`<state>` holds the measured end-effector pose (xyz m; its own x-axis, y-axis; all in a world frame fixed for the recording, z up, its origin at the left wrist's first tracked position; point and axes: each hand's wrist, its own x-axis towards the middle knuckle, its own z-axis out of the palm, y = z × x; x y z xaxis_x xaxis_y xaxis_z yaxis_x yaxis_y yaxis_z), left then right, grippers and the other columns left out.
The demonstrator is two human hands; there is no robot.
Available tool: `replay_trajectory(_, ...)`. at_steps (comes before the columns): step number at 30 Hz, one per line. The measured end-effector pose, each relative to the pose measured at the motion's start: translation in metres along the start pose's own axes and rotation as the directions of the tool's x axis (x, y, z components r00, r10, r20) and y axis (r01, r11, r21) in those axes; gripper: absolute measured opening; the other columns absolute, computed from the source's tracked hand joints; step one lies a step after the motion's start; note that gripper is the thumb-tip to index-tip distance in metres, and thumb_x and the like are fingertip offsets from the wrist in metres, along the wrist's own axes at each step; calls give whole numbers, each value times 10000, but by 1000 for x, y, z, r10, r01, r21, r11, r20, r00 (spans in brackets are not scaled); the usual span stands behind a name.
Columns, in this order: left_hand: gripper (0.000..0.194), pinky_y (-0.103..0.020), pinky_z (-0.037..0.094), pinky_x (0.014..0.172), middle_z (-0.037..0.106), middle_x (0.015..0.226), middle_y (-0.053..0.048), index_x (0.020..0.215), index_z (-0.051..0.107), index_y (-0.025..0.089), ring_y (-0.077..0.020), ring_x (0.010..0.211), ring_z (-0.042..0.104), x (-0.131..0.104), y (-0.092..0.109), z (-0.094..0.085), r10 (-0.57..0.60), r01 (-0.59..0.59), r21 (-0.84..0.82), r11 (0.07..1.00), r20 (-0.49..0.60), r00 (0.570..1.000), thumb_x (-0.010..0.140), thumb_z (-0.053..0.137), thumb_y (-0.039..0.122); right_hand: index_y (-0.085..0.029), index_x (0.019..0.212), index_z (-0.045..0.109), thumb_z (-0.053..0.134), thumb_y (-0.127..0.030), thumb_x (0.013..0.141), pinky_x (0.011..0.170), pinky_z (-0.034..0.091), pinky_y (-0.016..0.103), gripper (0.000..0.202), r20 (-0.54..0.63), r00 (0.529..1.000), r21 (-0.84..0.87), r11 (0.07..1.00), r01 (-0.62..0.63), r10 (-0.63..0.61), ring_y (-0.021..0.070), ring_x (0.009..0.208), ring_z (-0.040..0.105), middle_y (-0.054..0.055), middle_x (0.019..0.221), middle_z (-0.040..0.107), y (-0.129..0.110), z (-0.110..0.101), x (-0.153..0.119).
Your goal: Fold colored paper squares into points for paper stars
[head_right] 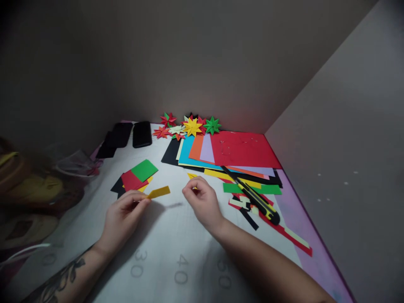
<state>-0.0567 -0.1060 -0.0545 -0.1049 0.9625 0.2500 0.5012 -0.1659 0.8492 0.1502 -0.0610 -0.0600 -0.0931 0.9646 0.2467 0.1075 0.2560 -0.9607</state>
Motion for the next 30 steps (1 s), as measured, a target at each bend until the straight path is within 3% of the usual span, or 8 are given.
replay_trajectory(4, 77, -240, 482, 614, 648, 747, -33, 761, 675, 175, -141, 694, 601, -1, 0, 0, 121, -123, 65, 990, 21, 992, 801, 612, 197, -242, 882, 613, 622, -192, 770, 654, 456, 293, 123, 105, 975, -127, 970, 207, -194, 175, 828, 527, 40, 905, 520, -7, 4, -6)
replay_trajectory(9, 80, -265, 511, 678, 682, 797, -47, 812, 696, 196, -158, 750, 628, -3, 1, 1, 187, -189, 58, 980, 50, 981, 791, 619, 188, -245, 881, 658, 594, -155, 793, 782, 482, 353, 142, 263, 914, -189, 912, 363, -309, 189, 912, 554, 53, 966, 550, -5, 7, -10)
replay_trajectory(13, 169, -257, 516, 621, 703, 846, -53, 916, 677, 188, -163, 713, 642, -1, 4, 4, -47, 70, -106, 992, 206, 977, 789, 618, 284, -283, 965, 668, 525, -106, 818, 797, 478, 405, 271, 342, 850, -223, 844, 487, -401, 199, 869, 561, 36, 901, 650, 0, 4, -5)
replay_trajectory(16, 205, -227, 487, 542, 683, 718, -26, 922, 633, 161, -134, 596, 619, 1, 6, 8, -247, 329, -259, 908, 303, 920, 793, 596, 317, -290, 994, 662, 518, -91, 810, 809, 485, 428, 307, 383, 802, -237, 791, 564, -458, 214, 914, 552, 42, 967, 661, 1, 1, -3)
replay_trajectory(18, 198, -213, 466, 535, 653, 641, -3, 888, 602, 151, -116, 557, 592, 3, 7, 10, -310, 416, -337, 845, 327, 893, 760, 624, 300, -286, 1023, 653, 528, -80, 799, 855, 474, 449, 329, 398, 779, -280, 744, 606, -485, 232, 1007, 529, 59, 1077, 630, 2, 0, -4)
replay_trajectory(22, 179, -198, 425, 526, 640, 610, 3, 838, 561, 146, -99, 539, 559, 5, 9, 14, -392, 492, -400, 773, 307, 867, 726, 633, 265, -312, 1107, 622, 616, -158, 790, 938, 414, 484, 353, 386, 776, -444, 637, 630, -498, 277, 1138, 460, 75, 1217, 552, 4, 4, -12)
replay_trajectory(26, 207, -184, 385, 495, 591, 571, 42, 858, 528, 157, -85, 496, 525, 4, 9, 17, -436, 545, -416, 728, 333, 836, 711, 619, 271, -334, 1095, 625, 580, -187, 850, 783, 448, 374, 290, 452, 750, -465, 590, 660, -483, 207, 888, 554, 44, 1017, 655, 7, 9, -19)
replay_trajectory(30, 279, -183, 383, 491, 522, 523, 80, 992, 501, 159, -85, 474, 509, 1, 5, 17, -410, 534, -356, 767, 368, 835, 745, 585, 258, -285, 1062, 639, 489, -174, 896, 619, 427, 340, 249, 560, 689, -423, 556, 716, -460, 179, 722, 547, 44, 887, 690, 9, 9, -16)
